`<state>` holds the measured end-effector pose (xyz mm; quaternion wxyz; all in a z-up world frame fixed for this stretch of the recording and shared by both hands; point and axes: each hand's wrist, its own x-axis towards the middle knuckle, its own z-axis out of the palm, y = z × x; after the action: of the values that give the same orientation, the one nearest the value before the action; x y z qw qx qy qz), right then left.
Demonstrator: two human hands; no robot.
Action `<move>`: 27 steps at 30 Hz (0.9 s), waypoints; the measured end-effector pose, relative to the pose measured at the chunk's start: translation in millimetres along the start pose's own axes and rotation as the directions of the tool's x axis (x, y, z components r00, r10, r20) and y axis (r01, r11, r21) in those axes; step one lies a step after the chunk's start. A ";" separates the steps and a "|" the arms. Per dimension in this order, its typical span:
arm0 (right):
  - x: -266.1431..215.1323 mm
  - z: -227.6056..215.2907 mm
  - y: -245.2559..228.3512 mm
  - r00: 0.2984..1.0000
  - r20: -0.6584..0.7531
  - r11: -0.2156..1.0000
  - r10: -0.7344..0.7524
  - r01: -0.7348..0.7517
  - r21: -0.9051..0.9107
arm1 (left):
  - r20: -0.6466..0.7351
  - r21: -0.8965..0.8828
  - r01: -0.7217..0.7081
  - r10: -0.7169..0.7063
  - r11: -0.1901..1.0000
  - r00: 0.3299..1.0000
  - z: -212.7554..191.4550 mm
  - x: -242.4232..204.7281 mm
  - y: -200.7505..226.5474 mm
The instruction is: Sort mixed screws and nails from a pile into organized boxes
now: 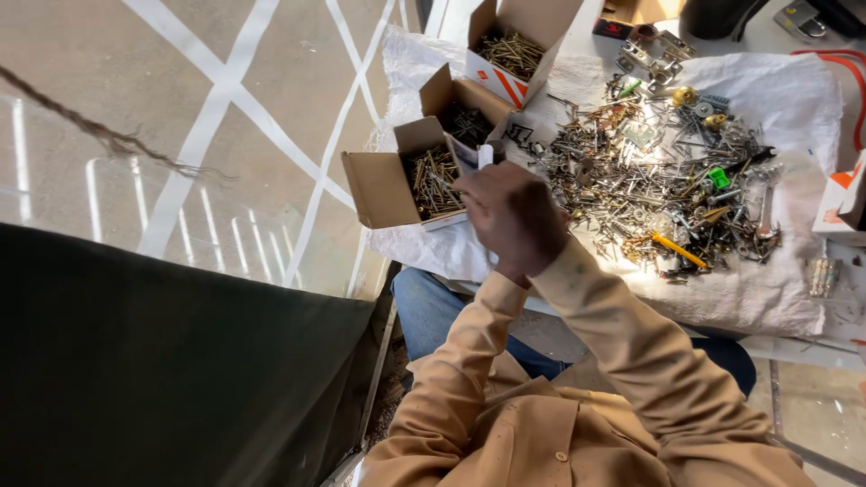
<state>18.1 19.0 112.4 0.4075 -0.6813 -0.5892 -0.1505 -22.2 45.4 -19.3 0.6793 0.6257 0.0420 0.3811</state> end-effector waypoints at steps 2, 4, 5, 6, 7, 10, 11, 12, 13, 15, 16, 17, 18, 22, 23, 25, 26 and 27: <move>8.2 10.4 -7.3 0.999 0.038 0.999 -0.031 0.032 -0.012 | -0.002 0.031 -0.011 0.011 0.999 1.000 -9.3 -0.5 -10.0; 14.9 18.8 -9.9 0.995 0.079 0.997 -0.064 0.067 -0.028 | -0.006 0.056 -0.025 0.025 0.998 1.000 -16.1 0.0 -23.3; 15.4 22.1 -10.3 0.995 0.082 0.996 -0.055 0.061 -0.067 | -0.003 0.067 -0.025 0.026 0.997 1.000 -18.7 -2.4 -30.9; 15.9 25.4 -10.2 0.995 0.083 0.993 -0.046 0.055 -0.106 | -0.001 0.077 -0.026 0.027 0.997 1.000 -21.2 -4.7 -38.6; 16.7 19.6 -15.2 0.996 0.080 0.992 -0.046 0.055 -0.111 | 0.003 0.086 -0.030 0.030 0.996 1.000 -22.5 -4.5 -46.7; 20.5 -5.4 -27.9 0.998 -0.019 0.997 -0.067 0.066 -0.026 | 0.011 0.111 -0.046 0.045 0.993 0.999 -24.3 -0.9 -69.8; 17.7 -18.8 -32.9 0.997 -0.071 1.000 -0.023 0.022 -0.010 | 0.015 0.117 -0.039 0.038 0.992 0.999 -22.9 -6.2 -76.3; 14.7 -32.3 -37.0 0.992 -0.123 1.000 0.021 -0.020 0.008 | 0.019 0.122 -0.033 0.031 0.992 0.999 -20.8 -11.0 -83.4; 4.6 -40.6 -24.8 0.992 -0.122 0.999 0.032 -0.033 -0.004 | 0.029 0.122 -0.026 0.023 0.992 0.999 -12.7 -17.3 -88.5; -20.4 -64.2 2.6 0.970 -0.160 0.982 0.182 -0.189 -0.027 | 0.065 0.111 -0.010 0.003 0.994 0.998 6.1 -23.3 -103.8; -28.7 -72.6 15.5 0.965 -0.167 0.976 0.203 -0.214 -0.050 | 0.090 0.090 0.002 -0.010 0.996 0.996 12.6 -19.6 -79.8; -38.9 -82.7 26.9 0.931 -0.199 0.949 0.305 -0.315 -0.023 | 0.053 -0.104 0.150 -0.145 0.983 0.988 19.8 -15.0 -56.3; -50.2 -94.4 37.9 0.886 -0.232 0.912 0.401 -0.410 0.009 | 0.044 -0.290 0.291 -0.290 0.912 0.956 27.1 -9.5 -33.0; -104.0 -121.4 99.9 0.778 -0.258 0.805 0.573 -0.593 -0.003 | 0.059 -0.299 0.285 -0.280 0.911 0.958 32.5 -4.5 -15.0; -113.3 -124.3 110.2 0.775 -0.183 0.780 0.604 -0.622 -0.060 | 0.041 -0.287 0.271 -0.270 0.919 0.962 31.7 -5.6 -15.3; -133.7 -119.0 134.4 0.758 -0.117 0.749 0.641 -0.652 -0.118 | 0.035 -0.274 0.261 -0.262 0.926 0.964 30.8 -8.0 -14.0; -144.3 -110.8 148.6 0.746 -0.068 0.731 0.662 -0.664 -0.160 | 0.036 -0.243 0.259 -0.258 0.935 0.965 30.4 -9.1 -12.2; -151.2 -101.6 164.6 0.735 -0.019 0.718 0.677 -0.667 -0.200 | 0.033 -0.210 0.249 -0.248 0.945 0.968 29.0 -7.3 -10.2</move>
<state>159.1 -153.9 9.9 0.3495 -0.8886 -0.2955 -0.0299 -7.1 18.3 -25.2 0.7850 0.5403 0.0774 0.2931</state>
